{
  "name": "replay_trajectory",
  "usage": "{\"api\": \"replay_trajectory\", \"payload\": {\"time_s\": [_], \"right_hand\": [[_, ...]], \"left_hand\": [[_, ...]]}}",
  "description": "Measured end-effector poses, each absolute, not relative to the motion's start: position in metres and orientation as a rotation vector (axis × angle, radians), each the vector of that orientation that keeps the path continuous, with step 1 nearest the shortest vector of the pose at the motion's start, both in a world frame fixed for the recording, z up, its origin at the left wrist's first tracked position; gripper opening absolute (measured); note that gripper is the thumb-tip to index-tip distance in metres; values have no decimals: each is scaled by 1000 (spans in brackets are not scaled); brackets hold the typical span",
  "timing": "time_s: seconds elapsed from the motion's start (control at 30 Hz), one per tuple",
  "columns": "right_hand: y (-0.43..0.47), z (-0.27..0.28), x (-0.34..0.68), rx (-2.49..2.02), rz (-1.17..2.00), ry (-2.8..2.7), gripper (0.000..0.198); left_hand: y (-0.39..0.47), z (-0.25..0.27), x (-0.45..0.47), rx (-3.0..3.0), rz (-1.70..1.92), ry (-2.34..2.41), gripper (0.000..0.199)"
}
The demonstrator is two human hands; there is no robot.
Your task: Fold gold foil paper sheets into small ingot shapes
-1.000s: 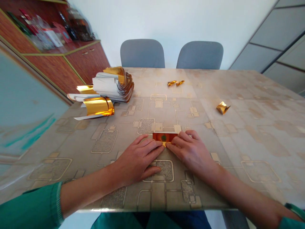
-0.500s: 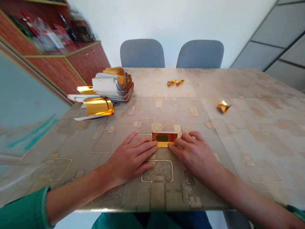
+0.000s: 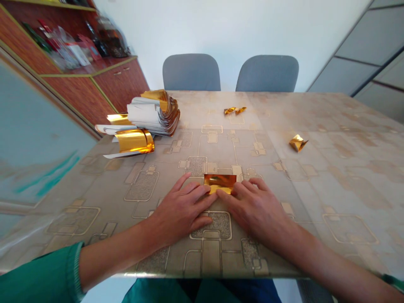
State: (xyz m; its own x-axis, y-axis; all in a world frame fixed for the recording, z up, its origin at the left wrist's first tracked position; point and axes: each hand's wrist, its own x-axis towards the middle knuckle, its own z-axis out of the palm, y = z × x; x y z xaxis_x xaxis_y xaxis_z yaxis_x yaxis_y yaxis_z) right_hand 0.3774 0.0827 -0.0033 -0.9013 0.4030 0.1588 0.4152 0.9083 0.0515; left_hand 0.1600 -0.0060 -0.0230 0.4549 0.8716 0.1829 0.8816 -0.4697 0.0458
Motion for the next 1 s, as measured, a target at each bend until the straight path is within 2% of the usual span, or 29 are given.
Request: {"api": "replay_trajectory", "payload": {"time_s": [0.07,0.33,0.43,0.57,0.73,0.8,0.9,0.93,1.0], "right_hand": [[82,-5,376,-614,-152,-2930,19],[91,0,382,-623,-128,-2935,3],[96,5,386,-623,-78,-2930,3],[101,9,391,-653,15,-2942,6],[113,5,392,-694,246,-2846,22],[119,-1,392,-715,408,-2720,20],[125,-12,388,-779,550,-2542,4],[126,-15,386,-808,559,-2512,4],[126,-20,381,-850,553,-2504,17]], "left_hand": [[-5,-23,161,-2627,-271,-1592,52],[-9,-28,153,-2609,-416,-1578,41],[-11,-28,151,-2604,-431,-1605,42],[-13,-29,151,-2625,-422,-1617,43],[-8,-27,153,-2652,-476,-1613,38],[-5,-26,155,-2662,-518,-1617,33],[-2,-24,157,-2660,-571,-1637,27],[-2,-24,157,-2660,-578,-1637,26],[-1,-24,158,-2658,-575,-1625,25]]}}
